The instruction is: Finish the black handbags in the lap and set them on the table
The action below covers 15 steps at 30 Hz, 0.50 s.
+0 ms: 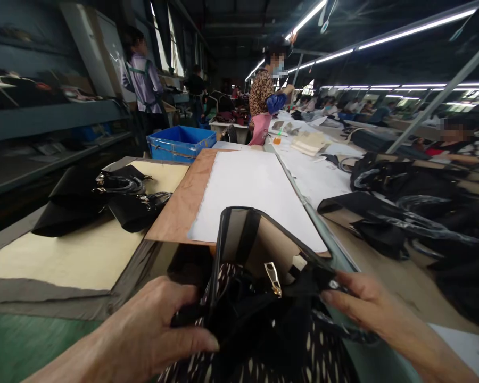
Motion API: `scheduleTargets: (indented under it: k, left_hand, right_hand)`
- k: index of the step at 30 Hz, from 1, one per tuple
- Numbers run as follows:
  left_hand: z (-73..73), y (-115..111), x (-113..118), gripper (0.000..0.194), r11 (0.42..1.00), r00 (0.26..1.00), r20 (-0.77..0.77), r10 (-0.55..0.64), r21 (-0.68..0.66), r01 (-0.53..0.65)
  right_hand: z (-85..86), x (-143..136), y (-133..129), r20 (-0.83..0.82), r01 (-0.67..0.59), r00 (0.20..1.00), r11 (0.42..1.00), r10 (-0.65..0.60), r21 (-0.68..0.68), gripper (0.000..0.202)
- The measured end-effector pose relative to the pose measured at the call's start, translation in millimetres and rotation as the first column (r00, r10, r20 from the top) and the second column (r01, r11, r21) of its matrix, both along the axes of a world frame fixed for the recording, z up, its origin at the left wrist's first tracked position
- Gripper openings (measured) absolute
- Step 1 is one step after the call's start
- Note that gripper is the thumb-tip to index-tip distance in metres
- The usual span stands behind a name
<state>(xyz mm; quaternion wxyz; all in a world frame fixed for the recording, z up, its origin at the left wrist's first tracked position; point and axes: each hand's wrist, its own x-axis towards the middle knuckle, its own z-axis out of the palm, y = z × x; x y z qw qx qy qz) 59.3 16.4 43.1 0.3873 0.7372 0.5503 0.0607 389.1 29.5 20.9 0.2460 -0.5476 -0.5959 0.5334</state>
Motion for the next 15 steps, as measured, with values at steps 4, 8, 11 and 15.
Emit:
scheduleTargets:
  k: [4,8,11,15]
  left_hand:
    - [-12.9,6.0,9.8,0.038,0.984,0.970,-0.215,-0.112,0.111,0.138]
    - [-44.8,12.2,12.4,0.039,0.989,0.944,-0.321,-0.076,0.099,0.113]
    - [-58.2,13.0,10.5,0.036,0.993,0.959,-0.282,-0.018,0.111,0.051]
    - [-56.0,16.0,14.5,0.035,0.994,0.966,-0.259,-0.019,0.101,0.047]
  right_hand:
    - [-31.7,-14.2,2.3,0.254,-0.098,0.964,0.994,0.082,0.052,0.013]
    - [-86.6,-34.1,-12.8,0.555,-0.084,0.823,0.941,-0.120,0.327,0.017]
    - [-106.9,-36.5,-44.4,0.589,-0.085,0.722,0.798,-0.363,0.596,0.033]
    - [-125.1,-42.5,-95.2,0.615,-0.109,0.720,0.822,-0.323,0.559,0.025]
